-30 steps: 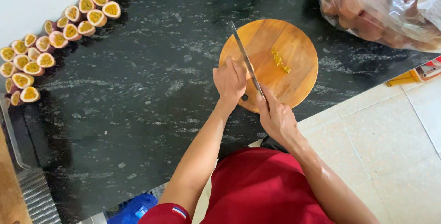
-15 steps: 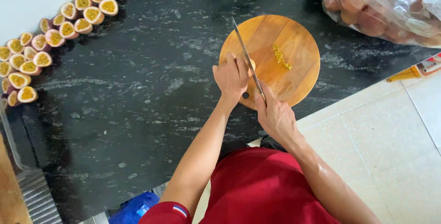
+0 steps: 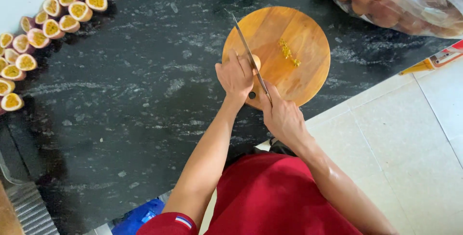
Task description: Cutting passion fruits in half on a wooden cutting board and arranging them on a granite countertop.
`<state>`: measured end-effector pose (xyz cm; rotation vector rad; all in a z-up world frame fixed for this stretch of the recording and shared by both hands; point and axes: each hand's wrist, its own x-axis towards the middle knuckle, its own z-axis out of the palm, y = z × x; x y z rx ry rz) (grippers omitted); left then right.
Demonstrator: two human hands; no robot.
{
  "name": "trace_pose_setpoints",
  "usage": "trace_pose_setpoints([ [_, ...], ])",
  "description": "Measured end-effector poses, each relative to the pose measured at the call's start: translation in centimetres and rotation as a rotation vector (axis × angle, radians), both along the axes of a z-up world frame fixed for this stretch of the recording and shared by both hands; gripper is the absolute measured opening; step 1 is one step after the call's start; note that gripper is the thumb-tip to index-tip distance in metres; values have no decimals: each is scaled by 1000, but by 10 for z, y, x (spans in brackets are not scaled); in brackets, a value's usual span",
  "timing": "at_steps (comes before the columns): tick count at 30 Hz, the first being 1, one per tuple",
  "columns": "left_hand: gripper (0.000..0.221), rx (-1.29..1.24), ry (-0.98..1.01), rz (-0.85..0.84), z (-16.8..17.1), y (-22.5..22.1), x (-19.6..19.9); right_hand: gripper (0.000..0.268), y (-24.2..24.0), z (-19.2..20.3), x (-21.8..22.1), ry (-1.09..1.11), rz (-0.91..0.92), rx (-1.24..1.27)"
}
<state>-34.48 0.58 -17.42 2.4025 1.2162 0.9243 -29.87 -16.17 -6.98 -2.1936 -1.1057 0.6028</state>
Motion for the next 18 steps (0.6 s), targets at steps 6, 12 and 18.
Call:
trace_pose_setpoints([
  [6,22,-96,-1,24,-1,0,1,44,-36,6,-8,75,-20,-118],
  [12,21,-112,-4,39,1,-4,1,28,3,-37,6,16,42,-27],
  [18,21,-28,-99,49,-4,3,1,44,-34,-16,-7,159,27,-131],
])
